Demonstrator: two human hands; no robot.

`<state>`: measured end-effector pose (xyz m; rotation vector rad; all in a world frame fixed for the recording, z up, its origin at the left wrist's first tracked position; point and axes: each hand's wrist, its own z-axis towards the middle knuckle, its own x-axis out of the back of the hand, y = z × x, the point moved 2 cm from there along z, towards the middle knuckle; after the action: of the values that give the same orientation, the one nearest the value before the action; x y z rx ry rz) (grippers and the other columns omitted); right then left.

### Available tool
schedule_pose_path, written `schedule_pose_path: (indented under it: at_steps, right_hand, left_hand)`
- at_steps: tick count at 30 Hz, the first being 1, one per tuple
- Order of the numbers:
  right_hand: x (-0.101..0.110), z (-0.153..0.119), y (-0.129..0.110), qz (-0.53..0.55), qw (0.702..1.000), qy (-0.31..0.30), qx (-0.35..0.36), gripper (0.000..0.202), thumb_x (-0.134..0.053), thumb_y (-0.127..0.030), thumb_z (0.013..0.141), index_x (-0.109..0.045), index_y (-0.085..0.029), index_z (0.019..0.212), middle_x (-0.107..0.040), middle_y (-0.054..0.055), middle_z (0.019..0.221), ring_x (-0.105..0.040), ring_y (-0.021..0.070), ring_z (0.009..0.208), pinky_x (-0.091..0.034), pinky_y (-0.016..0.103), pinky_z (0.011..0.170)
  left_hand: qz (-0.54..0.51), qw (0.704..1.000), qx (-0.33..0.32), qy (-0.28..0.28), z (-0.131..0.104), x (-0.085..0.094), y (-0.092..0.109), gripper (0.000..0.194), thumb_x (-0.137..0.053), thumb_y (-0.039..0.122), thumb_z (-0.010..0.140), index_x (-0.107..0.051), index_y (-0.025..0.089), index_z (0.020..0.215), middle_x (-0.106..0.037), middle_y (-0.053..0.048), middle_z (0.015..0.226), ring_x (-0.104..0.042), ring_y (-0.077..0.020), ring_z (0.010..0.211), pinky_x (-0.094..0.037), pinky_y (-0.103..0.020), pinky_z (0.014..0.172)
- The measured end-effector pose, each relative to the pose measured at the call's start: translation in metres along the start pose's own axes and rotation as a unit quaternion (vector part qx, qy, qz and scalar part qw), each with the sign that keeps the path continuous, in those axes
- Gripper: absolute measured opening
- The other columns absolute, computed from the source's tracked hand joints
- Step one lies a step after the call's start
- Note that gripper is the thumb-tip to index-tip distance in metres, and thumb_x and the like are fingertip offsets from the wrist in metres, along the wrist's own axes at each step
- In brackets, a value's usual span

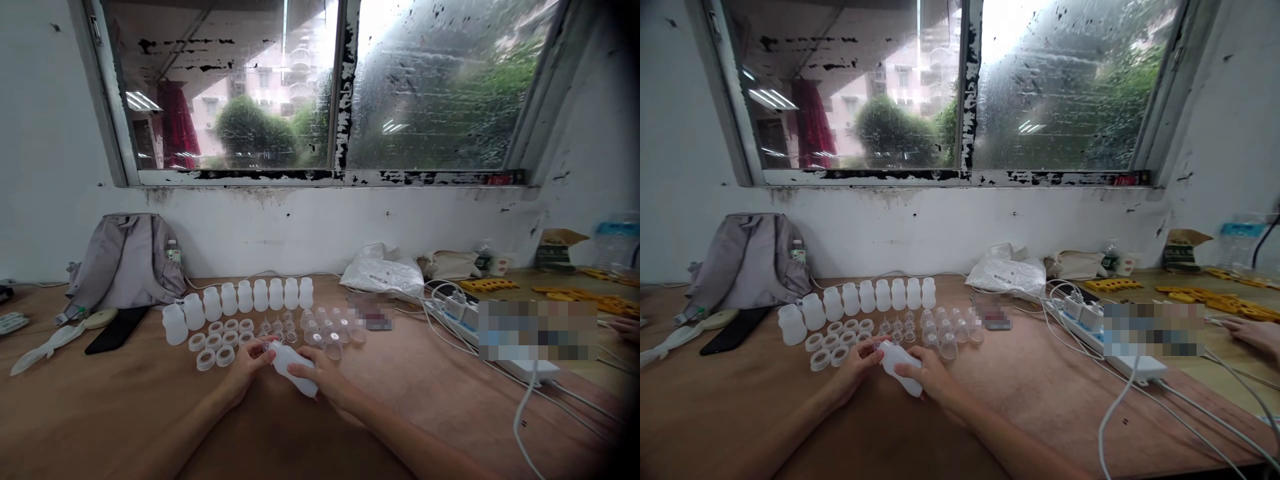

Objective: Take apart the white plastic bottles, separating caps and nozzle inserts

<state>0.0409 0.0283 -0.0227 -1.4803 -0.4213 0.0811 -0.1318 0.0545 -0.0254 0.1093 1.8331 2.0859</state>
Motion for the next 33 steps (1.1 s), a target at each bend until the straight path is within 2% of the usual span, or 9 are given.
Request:
schedule_pose_path:
  at_steps: [3,7,10,12,16,20,25,29,33]
  right_hand:
    - [-0.009,-0.003,-0.003,0.021,0.999,-0.006,0.030,0.031,-0.048,-0.045,0.077,-0.053,-0.022,0.097,-0.057,0.000,0.073,-0.052,0.0103,0.053,-0.036,0.016,0.035]
    - [-0.014,-0.004,-0.008,-0.027,0.992,0.022,0.124,0.030,-0.030,-0.039,0.088,-0.047,-0.025,0.107,-0.057,0.001,0.082,-0.056,0.0119,0.071,-0.047,0.021,0.056]
    - [-0.006,-0.002,-0.013,-0.165,0.966,0.019,0.200,0.030,-0.027,-0.035,0.089,-0.054,-0.022,0.092,-0.056,0.002,0.086,-0.055,0.0127,0.079,-0.046,0.025,0.070]
    - [0.008,0.000,-0.016,-0.285,0.928,0.063,0.231,0.032,-0.030,-0.035,0.088,-0.056,-0.020,0.076,-0.054,0.003,0.084,-0.054,0.0133,0.076,-0.044,0.027,0.072]
    - [0.041,0.008,-0.015,-0.423,0.862,0.216,0.176,0.023,-0.040,-0.034,0.084,-0.057,-0.019,0.080,-0.055,0.004,0.082,-0.055,0.0153,0.069,-0.043,0.027,0.062]
    - [0.055,0.012,-0.008,-0.501,0.825,0.236,0.113,0.017,-0.049,-0.032,0.078,-0.057,-0.020,0.087,-0.058,0.007,0.088,-0.058,0.0196,0.072,-0.041,0.028,0.057]
    - [0.057,0.017,-0.004,-0.451,0.867,0.180,0.112,0.012,-0.055,-0.030,0.073,-0.057,-0.019,0.078,-0.058,0.005,0.082,-0.058,0.0182,0.069,-0.042,0.029,0.059]
    - [0.061,0.021,-0.010,-0.207,0.942,0.205,0.168,0.022,-0.049,-0.040,0.076,-0.051,-0.018,0.082,-0.058,0.003,0.079,-0.056,0.0143,0.064,-0.044,0.027,0.055]
    - [0.061,0.020,-0.017,0.005,0.956,0.216,0.199,0.028,-0.050,-0.045,0.076,-0.047,-0.018,0.085,-0.056,0.003,0.075,-0.056,0.0142,0.064,-0.044,0.024,0.048]
  left_hand:
    - [-0.037,0.999,-0.023,0.004,0.001,-0.005,0.000,0.048,-0.068,0.038,0.063,-0.057,0.016,0.104,-0.062,-0.008,0.097,-0.054,-0.0207,0.093,-0.041,-0.030,0.081]
    - [-0.068,0.997,-0.017,-0.039,-0.002,-0.017,-0.002,0.045,-0.066,0.040,0.064,-0.058,0.015,0.100,-0.060,-0.010,0.102,-0.053,-0.0220,0.096,-0.040,-0.032,0.085]
    - [-0.081,0.997,-0.005,-0.018,-0.005,-0.020,-0.002,0.037,-0.063,0.036,0.068,-0.058,0.014,0.097,-0.061,-0.009,0.098,-0.054,-0.0216,0.093,-0.041,-0.031,0.082]
    - [-0.110,0.994,-0.004,0.007,-0.006,-0.017,0.000,0.035,-0.062,0.036,0.070,-0.057,0.015,0.097,-0.061,-0.008,0.097,-0.055,-0.0208,0.091,-0.042,-0.030,0.079]
    - [-0.133,0.990,0.042,0.024,-0.005,-0.012,0.000,0.035,-0.056,0.041,0.073,-0.055,0.018,0.099,-0.060,-0.006,0.093,-0.058,-0.0173,0.080,-0.044,-0.027,0.069]
    - [-0.100,0.993,0.060,0.009,-0.004,-0.012,-0.002,0.039,-0.059,0.044,0.070,-0.054,0.018,0.100,-0.060,-0.005,0.092,-0.057,-0.0152,0.075,-0.043,-0.025,0.066]
    - [-0.046,0.998,0.046,-0.009,-0.004,-0.010,-0.002,0.042,-0.059,0.045,0.070,-0.054,0.018,0.101,-0.061,-0.005,0.089,-0.056,-0.0142,0.073,-0.040,-0.022,0.061]
    - [0.020,0.998,0.037,-0.040,-0.005,-0.011,0.003,0.040,-0.058,0.045,0.070,-0.059,0.016,0.097,-0.062,-0.006,0.090,-0.055,-0.0164,0.078,-0.040,-0.022,0.062]
    - [0.050,0.998,0.015,-0.024,-0.004,-0.009,0.005,0.041,-0.060,0.043,0.068,-0.058,0.017,0.100,-0.063,-0.006,0.093,-0.056,-0.0186,0.083,-0.041,-0.023,0.065]
